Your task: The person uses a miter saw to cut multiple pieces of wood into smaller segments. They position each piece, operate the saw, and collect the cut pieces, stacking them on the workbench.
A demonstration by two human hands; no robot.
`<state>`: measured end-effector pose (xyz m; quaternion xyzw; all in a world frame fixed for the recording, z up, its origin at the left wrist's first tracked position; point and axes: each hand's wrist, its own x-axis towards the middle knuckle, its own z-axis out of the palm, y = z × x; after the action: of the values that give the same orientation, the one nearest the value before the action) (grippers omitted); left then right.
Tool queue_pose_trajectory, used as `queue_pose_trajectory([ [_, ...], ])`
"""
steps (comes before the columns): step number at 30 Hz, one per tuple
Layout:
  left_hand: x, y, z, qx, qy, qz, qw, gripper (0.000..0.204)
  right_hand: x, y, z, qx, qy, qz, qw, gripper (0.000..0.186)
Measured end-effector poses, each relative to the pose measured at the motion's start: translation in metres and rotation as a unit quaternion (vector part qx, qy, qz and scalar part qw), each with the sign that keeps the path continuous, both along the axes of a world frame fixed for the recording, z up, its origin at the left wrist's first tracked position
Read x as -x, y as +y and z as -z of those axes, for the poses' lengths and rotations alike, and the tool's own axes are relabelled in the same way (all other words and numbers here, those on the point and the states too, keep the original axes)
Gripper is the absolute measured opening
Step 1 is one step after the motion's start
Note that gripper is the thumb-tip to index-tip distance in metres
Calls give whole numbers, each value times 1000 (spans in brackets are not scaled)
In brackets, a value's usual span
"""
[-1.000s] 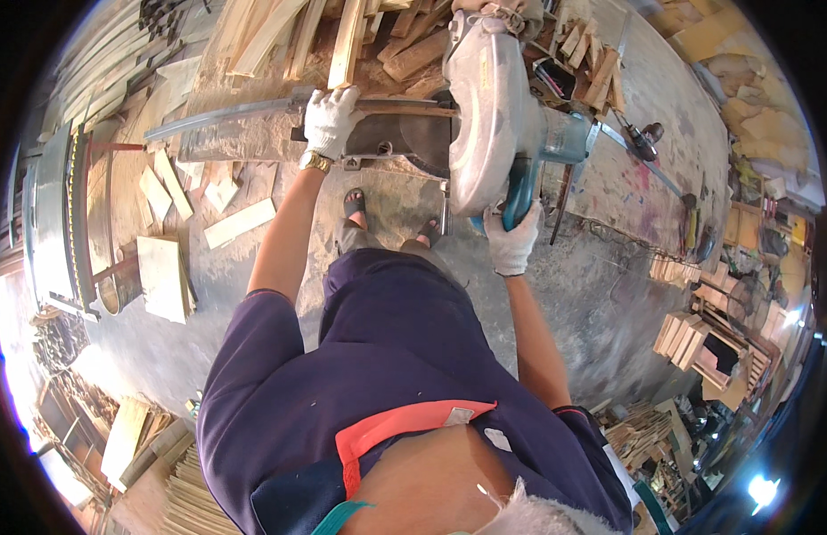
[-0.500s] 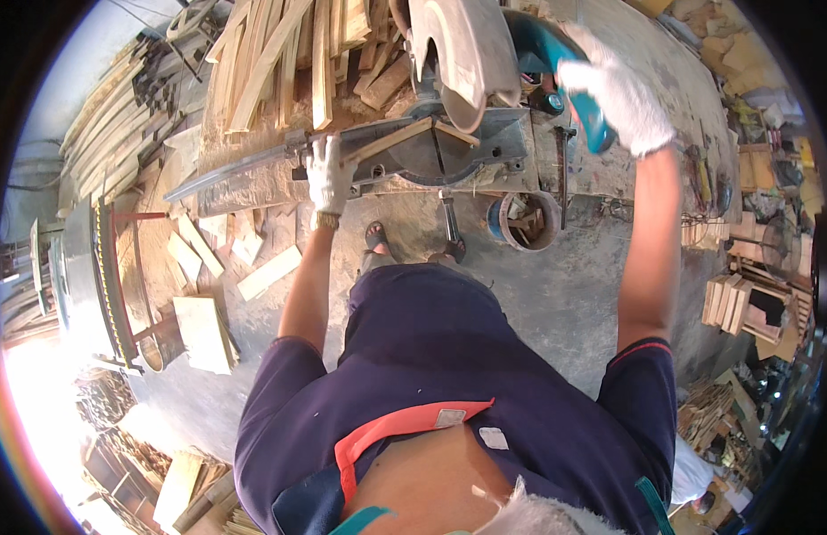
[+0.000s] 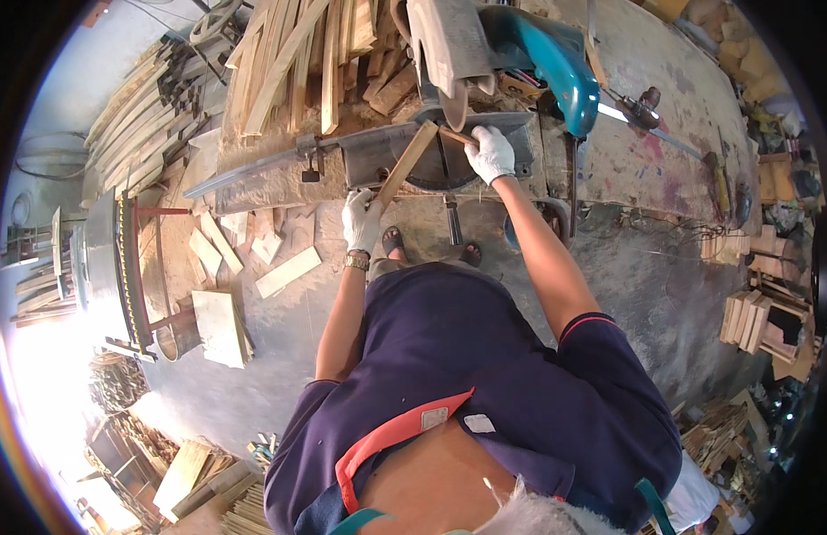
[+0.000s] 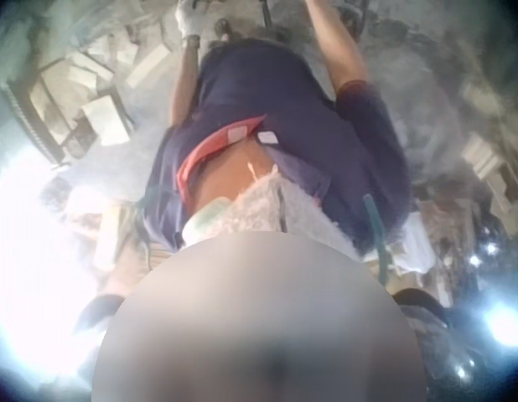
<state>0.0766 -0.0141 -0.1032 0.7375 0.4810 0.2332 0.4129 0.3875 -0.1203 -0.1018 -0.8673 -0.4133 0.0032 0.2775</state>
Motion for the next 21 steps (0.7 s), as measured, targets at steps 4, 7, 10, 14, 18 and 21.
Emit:
queue_pose_trajectory([
  [4, 15, 2, 22, 305, -123, -2, 944, 23, -1, -13, -4, -15, 44, -57, 997, 18],
  [7, 30, -9, 34, 447, -179, 1, 876, 30, -5, -58, -7, -34, 120, -140, 982, 26],
  [10, 43, -18, 34, 566, -169, 43, 806, 44, -9, -143, -10, 112, 404, -104, 902, 32],
  [14, 42, -28, 21, 690, -206, 98, 687, 59, -12, -246, 9, 145, 489, 53, 859, 44],
  [18, 18, -43, 11, 717, -160, 146, 662, 62, -1, -301, 44, 119, 354, 303, 876, 47],
  [21, -8, -57, 6, 700, -121, 187, 679, 62, 20, -302, 46, 125, 325, 281, 894, 45],
])
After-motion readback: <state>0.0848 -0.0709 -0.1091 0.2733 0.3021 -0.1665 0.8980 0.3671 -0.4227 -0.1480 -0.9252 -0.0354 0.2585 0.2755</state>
